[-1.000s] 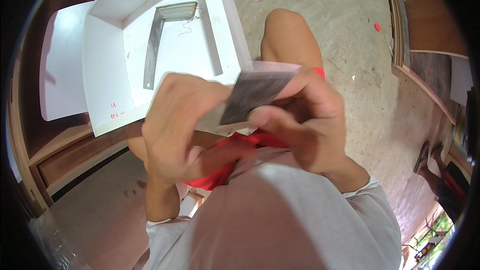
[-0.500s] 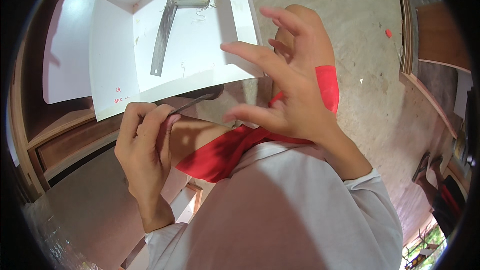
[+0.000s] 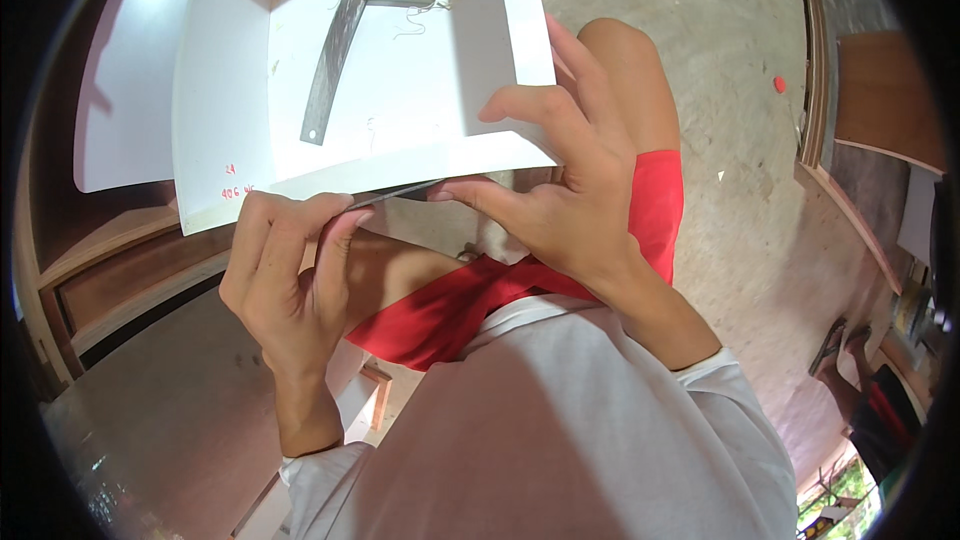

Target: The person assembles a white drawer by attaching metal brackets and a slide mechanism. They use a hammer to drive nails into the drawer sides and a sanding block to smooth the edges.

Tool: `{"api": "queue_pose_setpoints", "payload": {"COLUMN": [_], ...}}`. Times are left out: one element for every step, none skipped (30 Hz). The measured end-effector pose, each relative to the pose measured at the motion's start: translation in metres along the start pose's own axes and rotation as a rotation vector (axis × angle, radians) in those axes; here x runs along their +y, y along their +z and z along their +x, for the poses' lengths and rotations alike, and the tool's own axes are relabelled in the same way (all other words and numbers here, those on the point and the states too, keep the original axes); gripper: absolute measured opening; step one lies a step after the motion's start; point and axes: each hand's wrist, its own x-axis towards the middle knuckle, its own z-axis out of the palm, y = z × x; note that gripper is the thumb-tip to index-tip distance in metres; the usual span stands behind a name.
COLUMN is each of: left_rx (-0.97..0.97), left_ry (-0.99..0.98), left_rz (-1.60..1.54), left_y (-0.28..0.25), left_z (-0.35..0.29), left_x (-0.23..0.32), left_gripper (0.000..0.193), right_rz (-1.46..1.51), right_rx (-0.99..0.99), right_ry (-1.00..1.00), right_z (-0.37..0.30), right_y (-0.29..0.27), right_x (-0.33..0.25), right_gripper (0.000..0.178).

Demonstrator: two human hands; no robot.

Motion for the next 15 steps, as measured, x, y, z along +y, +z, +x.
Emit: {"api": "queue_pose_setpoints", "payload": {"left_rx": [-0.008, -0.016, -0.024, -0.021, -0.018, -0.016, -0.012, -0.009, -0.006, 0.000, 0.006, 0.012, 0.010, 0.009, 0.007], "left_ry": [-0.016, -0.032, -0.048, -0.063, -0.078, -0.093, -0.083, -0.072, -0.062, -0.062, -0.063, -0.063, -0.065, -0.067, -0.069], "left_rz": [-0.005, -0.010, -0.013, -0.026, -0.039, -0.051, -0.056, -0.062, -0.067, -0.070, -0.073, -0.076, -0.079, -0.082, -0.085], "left_y": [0.001, 0.001, 0.001, 0.002, 0.004, 0.005, 0.005, 0.005, 0.006, 0.006, 0.006, 0.007, 0.007, 0.006, 0.006], "left_z": [-0.001, -0.002, -0.004, -0.005, -0.007, -0.008, -0.008, -0.008, -0.008, -0.007, -0.007, -0.007, -0.007, -0.007, -0.006], "left_x": [-0.001, -0.001, -0.002, -0.001, 0.000, -0.001, -0.002, -0.003, -0.004, -0.005, -0.006, -0.006, -0.005, -0.004, -0.003], "left_gripper": [0.017, 0.017, 0.017, 0.017, 0.017, 0.017, 0.018, 0.018, 0.018, 0.018, 0.018, 0.019, 0.018, 0.018, 0.018], "right_rz": [-0.011, -0.004, 0.004, 0.010, 0.024, 0.038, 0.055, 0.071, 0.086, 0.097, 0.107, 0.108, 0.113, 0.117, 0.126], "right_rx": [-0.008, -0.018, -0.027, -0.036, -0.027, -0.019, 0.010, 0.038, 0.083, 0.105, 0.127, 0.125, 0.122, 0.120, 0.117], "right_ry": [-0.006, -0.011, -0.017, -0.022, -0.019, -0.016, -0.009, -0.002, 0.007, 0.013, 0.018, 0.018, 0.028, 0.037, 0.052], "right_z": [0.000, 0.000, 0.001, 0.001, 0.001, 0.001, 0.001, 0.001, -0.001, -0.002, -0.003, -0.003, -0.004, -0.005, -0.006], "right_y": [-0.001, -0.002, -0.004, -0.004, -0.003, -0.001, 0.003, 0.006, 0.012, 0.014, 0.016, 0.015, 0.015, 0.015, 0.015], "right_x": [0.001, 0.000, -0.001, -0.002, -0.003, -0.004, -0.004, -0.004, -0.001, 0.000, 0.002, 0.003, 0.002, 0.002, 0.002], "right_gripper": [0.061, 0.062, 0.063, 0.063, 0.064, 0.065, 0.064, 0.063, 0.061, 0.060, 0.058, 0.057, 0.056, 0.055, 0.054]}}
